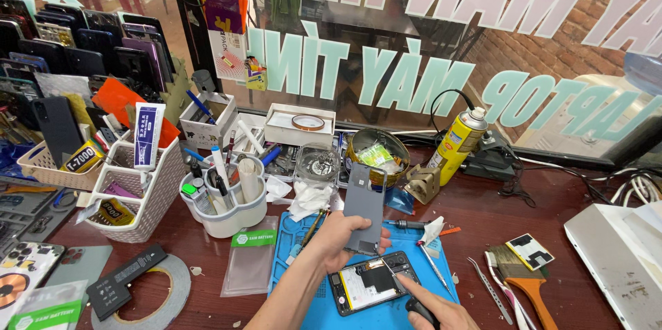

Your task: The person uses a heat gun to warm the edges of a smartphone back cover, then applies adhesive to the phone frame. The person handles the phone, back cover, and adhesive tube while working at a cluttered repair bench.

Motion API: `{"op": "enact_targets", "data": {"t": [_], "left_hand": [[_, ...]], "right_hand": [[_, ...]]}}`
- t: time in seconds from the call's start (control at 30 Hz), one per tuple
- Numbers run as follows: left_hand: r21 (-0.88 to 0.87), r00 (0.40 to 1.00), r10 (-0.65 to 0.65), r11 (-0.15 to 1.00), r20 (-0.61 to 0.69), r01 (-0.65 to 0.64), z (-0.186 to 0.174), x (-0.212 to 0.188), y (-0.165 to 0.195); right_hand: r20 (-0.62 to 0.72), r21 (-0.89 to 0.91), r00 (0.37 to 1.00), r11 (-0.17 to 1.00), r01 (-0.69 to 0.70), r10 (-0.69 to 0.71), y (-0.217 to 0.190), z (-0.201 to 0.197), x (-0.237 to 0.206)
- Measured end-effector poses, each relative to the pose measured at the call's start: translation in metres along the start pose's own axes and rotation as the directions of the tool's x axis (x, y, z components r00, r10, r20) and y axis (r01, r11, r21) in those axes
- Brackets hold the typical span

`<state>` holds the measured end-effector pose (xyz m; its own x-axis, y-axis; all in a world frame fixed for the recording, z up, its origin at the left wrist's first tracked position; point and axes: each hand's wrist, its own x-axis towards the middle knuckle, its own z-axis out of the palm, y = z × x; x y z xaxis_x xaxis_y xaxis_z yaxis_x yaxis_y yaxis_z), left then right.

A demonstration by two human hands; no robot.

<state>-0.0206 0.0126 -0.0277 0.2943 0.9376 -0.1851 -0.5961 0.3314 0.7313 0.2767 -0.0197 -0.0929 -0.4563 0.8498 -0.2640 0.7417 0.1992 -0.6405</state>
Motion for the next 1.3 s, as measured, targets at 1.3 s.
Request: {"op": "enact_targets", "data": {"t": [1.3], "left_hand": [[-0.169,0.977,0.19,0.964,-0.101,-0.205,0.026,-0.002,-0.013]], "right_hand": [[-0.302,0.247,0.952,0.968,0.036,0.042,-0.016,0.03,0.003]]}}
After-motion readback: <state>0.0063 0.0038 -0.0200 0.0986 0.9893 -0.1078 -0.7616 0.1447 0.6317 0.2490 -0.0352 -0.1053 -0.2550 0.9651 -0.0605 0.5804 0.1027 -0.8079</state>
